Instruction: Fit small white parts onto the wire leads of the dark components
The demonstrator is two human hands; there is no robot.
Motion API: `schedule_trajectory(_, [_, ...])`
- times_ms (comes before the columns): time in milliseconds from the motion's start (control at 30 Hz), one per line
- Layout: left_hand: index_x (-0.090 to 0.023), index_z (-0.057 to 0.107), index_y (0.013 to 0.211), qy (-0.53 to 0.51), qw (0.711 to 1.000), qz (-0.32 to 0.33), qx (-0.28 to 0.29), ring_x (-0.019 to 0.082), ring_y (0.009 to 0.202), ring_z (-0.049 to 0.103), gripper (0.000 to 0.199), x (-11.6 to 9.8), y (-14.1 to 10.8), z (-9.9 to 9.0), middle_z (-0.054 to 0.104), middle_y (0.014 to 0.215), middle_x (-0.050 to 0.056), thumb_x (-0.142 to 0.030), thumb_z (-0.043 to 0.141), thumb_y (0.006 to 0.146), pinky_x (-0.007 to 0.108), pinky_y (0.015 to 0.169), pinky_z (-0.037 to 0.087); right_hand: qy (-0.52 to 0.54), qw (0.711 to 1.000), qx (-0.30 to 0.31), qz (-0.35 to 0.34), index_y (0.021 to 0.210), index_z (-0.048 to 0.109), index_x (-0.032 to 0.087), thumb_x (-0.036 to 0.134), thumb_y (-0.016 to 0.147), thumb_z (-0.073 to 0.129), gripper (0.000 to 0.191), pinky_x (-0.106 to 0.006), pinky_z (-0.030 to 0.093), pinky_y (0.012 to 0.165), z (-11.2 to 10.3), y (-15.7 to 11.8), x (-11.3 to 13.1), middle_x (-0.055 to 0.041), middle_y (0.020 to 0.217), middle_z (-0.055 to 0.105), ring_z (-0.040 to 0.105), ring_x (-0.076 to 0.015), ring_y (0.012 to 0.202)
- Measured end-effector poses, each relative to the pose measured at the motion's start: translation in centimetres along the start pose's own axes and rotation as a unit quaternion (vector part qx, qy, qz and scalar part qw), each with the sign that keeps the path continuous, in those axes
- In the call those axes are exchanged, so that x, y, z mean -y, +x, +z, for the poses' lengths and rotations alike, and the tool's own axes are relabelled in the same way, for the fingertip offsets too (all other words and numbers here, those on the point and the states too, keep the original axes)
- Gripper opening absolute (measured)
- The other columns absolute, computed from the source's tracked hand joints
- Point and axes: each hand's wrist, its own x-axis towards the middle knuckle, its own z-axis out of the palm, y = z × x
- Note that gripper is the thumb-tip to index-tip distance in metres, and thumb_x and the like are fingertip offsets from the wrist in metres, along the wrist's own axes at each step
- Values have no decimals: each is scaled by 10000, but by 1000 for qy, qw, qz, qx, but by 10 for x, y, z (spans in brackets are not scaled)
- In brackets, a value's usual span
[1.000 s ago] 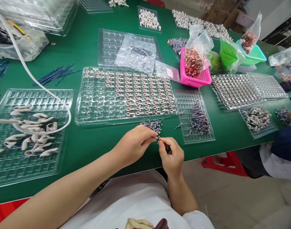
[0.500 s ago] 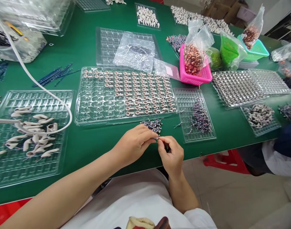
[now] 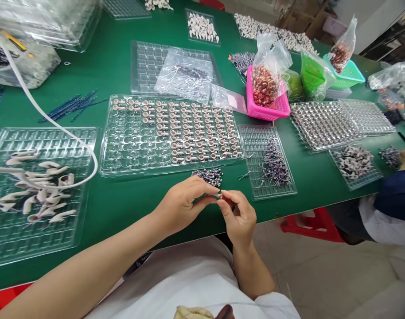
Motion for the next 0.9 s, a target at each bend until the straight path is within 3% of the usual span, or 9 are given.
schedule_trajectory(900, [-185, 689, 997, 17, 999, 49, -3, 163, 808, 683, 131, 1, 1, 1, 761, 839, 32, -121, 652, 889, 266, 734, 567, -22, 999, -13, -33, 1008, 711, 234, 129, 880, 651, 176, -305, 592, 694, 1, -1, -1, -39, 895, 741, 705, -168, 812])
